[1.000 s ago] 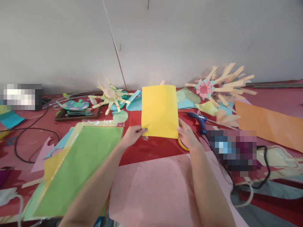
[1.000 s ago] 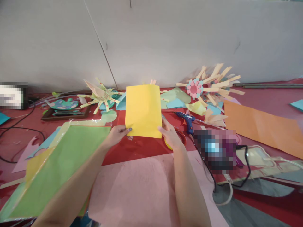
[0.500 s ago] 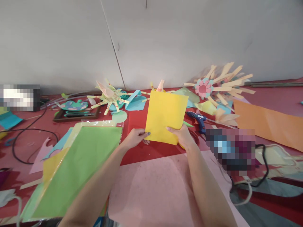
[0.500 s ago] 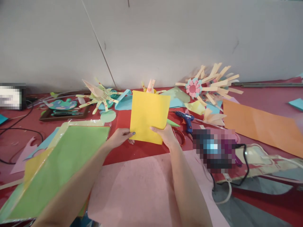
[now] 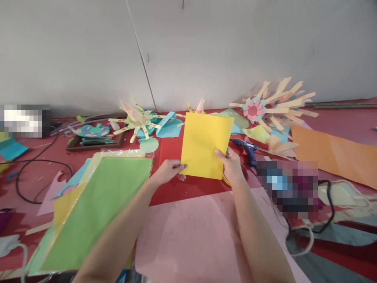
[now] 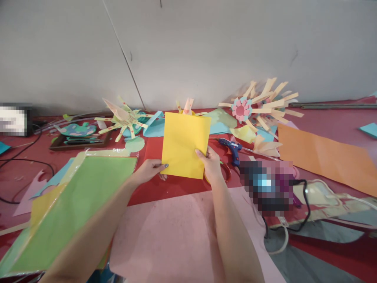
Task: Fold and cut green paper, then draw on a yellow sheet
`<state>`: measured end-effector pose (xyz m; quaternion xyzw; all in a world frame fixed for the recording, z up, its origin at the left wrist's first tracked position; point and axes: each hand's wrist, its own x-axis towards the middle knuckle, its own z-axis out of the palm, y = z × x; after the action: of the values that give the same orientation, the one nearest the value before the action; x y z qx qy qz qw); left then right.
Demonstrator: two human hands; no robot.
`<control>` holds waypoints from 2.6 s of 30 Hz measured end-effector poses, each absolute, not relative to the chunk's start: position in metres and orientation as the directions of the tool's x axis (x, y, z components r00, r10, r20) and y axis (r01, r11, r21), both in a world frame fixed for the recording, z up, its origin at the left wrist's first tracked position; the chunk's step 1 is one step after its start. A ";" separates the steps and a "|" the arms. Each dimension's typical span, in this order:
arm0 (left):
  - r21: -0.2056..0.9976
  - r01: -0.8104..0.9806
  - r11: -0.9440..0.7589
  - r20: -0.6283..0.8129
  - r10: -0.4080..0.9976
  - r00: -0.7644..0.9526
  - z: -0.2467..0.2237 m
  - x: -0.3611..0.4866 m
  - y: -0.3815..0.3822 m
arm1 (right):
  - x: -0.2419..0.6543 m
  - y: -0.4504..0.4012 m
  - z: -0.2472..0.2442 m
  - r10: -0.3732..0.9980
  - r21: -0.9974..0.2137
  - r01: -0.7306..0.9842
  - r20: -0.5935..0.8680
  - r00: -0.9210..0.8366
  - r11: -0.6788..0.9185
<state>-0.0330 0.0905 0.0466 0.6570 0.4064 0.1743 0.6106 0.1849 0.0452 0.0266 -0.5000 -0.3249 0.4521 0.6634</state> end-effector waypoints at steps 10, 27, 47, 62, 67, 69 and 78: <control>0.947 0.311 0.085 -0.269 0.740 0.616 0.050 -0.032 0.089 | 0.190 0.046 0.023 0.805 -0.980 -0.125 0.052 0.592 0.155; 0.925 0.356 0.133 -0.347 0.678 0.649 0.051 -0.035 0.090 | 0.190 0.038 0.030 0.956 -0.928 -0.371 -0.126 0.263 -0.020; 0.904 0.416 0.094 -0.361 0.687 0.630 0.053 -0.038 0.093 | 0.208 0.051 0.033 0.684 -0.870 -0.359 -0.035 0.728 0.338; 0.886 0.447 0.125 -0.421 0.624 0.658 0.052 -0.035 0.090 | 0.193 0.041 0.031 0.919 -0.896 -0.444 -0.172 0.356 0.004; 0.881 0.456 0.127 -0.433 0.607 0.667 0.051 -0.035 0.089 | 0.196 0.048 0.036 0.850 -0.879 -0.452 -0.116 0.514 0.154; 0.879 0.461 0.124 -0.434 0.609 0.664 0.051 -0.036 0.090 | 0.198 0.049 0.034 0.830 -0.874 -0.460 -0.134 0.541 0.158; 0.877 0.466 0.116 -0.435 0.601 0.671 0.049 -0.039 0.091 | 0.203 0.054 0.022 0.704 -0.891 -0.413 -0.171 0.689 0.188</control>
<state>-0.0386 0.0911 0.0494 0.6628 0.4021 0.0537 0.6293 0.2033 0.0535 0.0221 -0.5197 -0.1397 0.3684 0.7580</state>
